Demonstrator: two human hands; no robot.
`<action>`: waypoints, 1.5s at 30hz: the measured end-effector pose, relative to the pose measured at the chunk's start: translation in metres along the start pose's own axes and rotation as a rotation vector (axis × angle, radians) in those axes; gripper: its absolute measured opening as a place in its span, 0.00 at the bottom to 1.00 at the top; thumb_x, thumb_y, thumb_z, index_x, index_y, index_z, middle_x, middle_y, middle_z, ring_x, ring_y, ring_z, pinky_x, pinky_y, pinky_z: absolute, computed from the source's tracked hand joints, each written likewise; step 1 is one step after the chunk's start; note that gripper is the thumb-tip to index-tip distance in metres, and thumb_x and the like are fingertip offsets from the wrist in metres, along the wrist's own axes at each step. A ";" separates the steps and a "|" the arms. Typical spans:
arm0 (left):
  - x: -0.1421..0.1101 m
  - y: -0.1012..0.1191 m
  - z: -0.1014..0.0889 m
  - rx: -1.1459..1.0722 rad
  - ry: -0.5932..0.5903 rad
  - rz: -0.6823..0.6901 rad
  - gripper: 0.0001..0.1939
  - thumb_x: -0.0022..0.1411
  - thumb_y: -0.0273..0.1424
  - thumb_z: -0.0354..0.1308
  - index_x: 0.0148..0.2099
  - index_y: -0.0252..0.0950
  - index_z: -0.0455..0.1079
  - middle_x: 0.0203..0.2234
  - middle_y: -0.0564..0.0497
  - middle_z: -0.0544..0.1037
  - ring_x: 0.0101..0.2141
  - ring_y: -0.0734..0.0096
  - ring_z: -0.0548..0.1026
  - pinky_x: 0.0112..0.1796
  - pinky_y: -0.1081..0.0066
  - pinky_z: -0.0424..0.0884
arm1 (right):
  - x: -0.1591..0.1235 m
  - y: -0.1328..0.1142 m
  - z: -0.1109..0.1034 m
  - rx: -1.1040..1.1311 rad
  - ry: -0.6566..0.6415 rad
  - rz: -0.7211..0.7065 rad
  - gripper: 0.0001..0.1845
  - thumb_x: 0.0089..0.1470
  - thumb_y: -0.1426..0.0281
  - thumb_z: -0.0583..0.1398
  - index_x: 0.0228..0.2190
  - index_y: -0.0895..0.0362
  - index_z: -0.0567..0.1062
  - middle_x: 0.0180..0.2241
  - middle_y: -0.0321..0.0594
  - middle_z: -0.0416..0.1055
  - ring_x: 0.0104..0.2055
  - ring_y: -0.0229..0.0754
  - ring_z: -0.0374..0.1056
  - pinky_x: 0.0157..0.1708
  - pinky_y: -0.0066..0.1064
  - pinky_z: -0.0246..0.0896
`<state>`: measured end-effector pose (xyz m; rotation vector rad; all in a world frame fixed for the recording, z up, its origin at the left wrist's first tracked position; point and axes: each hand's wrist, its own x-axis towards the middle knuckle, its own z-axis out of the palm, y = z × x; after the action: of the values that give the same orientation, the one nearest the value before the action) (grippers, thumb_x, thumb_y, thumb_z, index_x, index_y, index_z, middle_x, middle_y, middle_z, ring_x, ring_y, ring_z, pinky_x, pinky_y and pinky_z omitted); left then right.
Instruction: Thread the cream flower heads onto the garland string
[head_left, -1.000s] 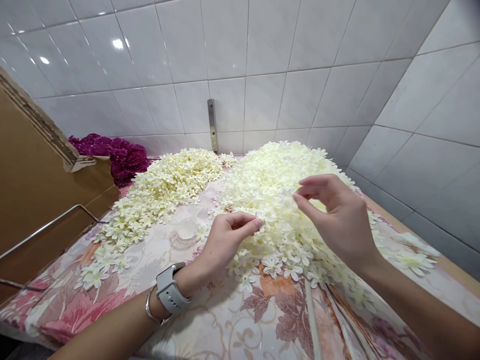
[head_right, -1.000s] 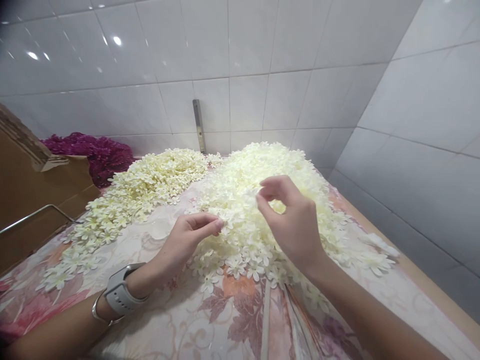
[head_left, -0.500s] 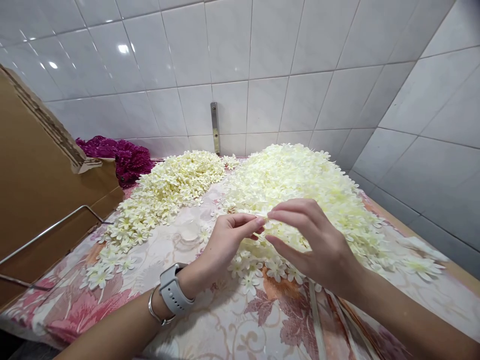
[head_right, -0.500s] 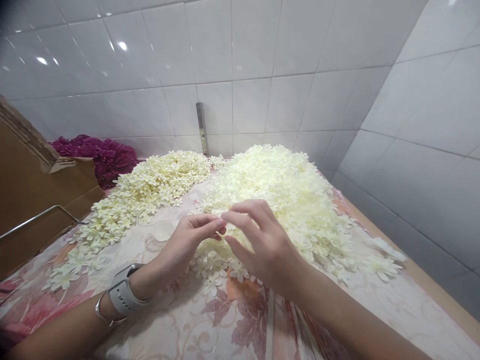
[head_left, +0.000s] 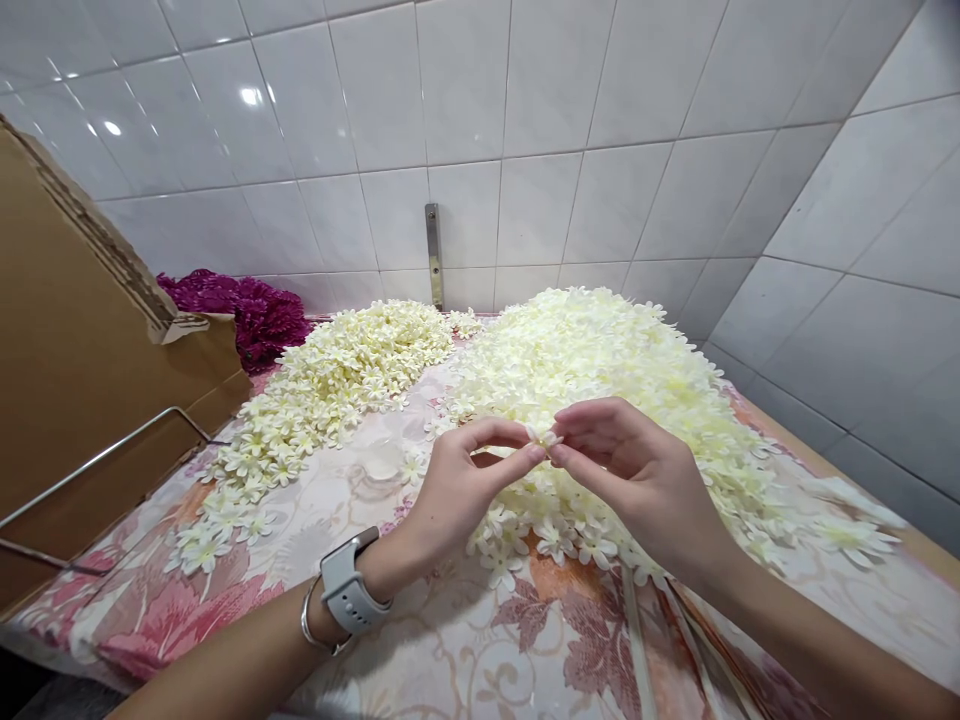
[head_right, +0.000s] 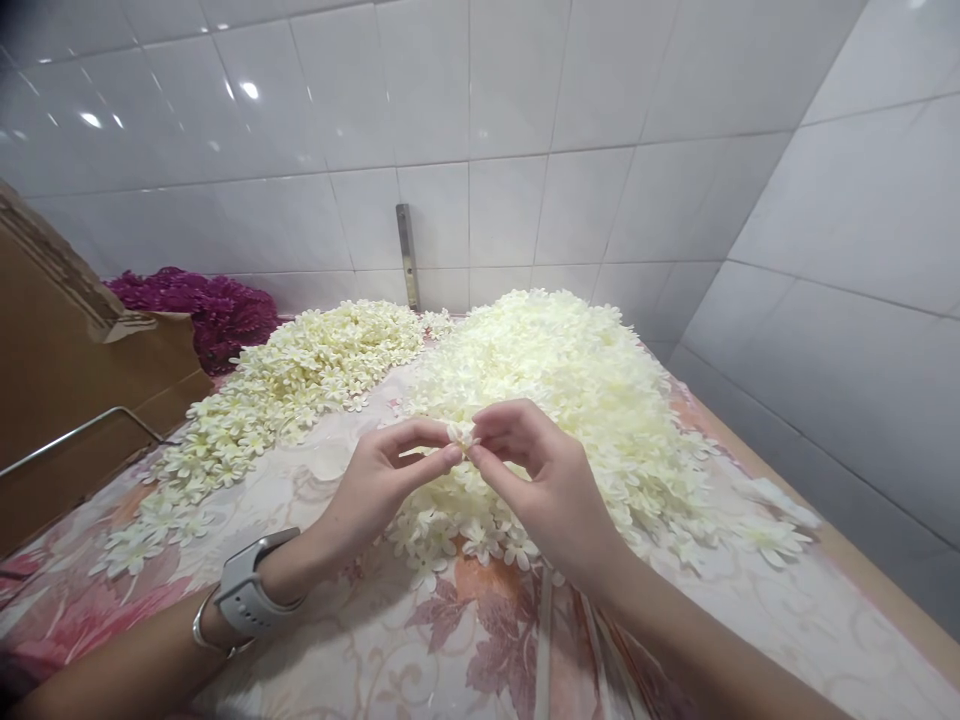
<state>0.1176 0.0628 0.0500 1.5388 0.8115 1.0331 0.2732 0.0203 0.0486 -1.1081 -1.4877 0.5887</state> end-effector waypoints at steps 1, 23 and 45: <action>0.000 -0.001 0.000 0.021 -0.016 0.003 0.06 0.53 0.32 0.63 0.32 0.34 0.74 0.30 0.50 0.77 0.33 0.70 0.75 0.34 0.73 0.71 | 0.000 0.000 0.000 -0.014 -0.009 -0.007 0.07 0.51 0.67 0.62 0.34 0.53 0.71 0.32 0.37 0.72 0.35 0.40 0.72 0.36 0.32 0.72; -0.002 0.003 0.002 -0.005 -0.018 -0.032 0.09 0.53 0.35 0.62 0.29 0.34 0.75 0.28 0.50 0.77 0.32 0.71 0.73 0.33 0.73 0.68 | 0.005 0.000 -0.005 0.204 0.058 0.230 0.20 0.34 0.63 0.72 0.26 0.54 0.68 0.21 0.32 0.70 0.27 0.38 0.70 0.29 0.28 0.67; 0.036 0.007 -0.001 0.409 0.042 0.181 0.16 0.59 0.27 0.55 0.51 0.36 0.72 0.48 0.45 0.76 0.45 0.63 0.74 0.42 0.66 0.71 | 0.036 0.017 -0.052 -0.648 0.410 -0.209 0.15 0.53 0.72 0.55 0.44 0.55 0.70 0.45 0.46 0.74 0.46 0.49 0.71 0.42 0.42 0.68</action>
<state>0.1312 0.0942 0.0646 1.9709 0.9692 1.0774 0.3304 0.0478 0.0640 -1.4302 -1.4300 -0.2880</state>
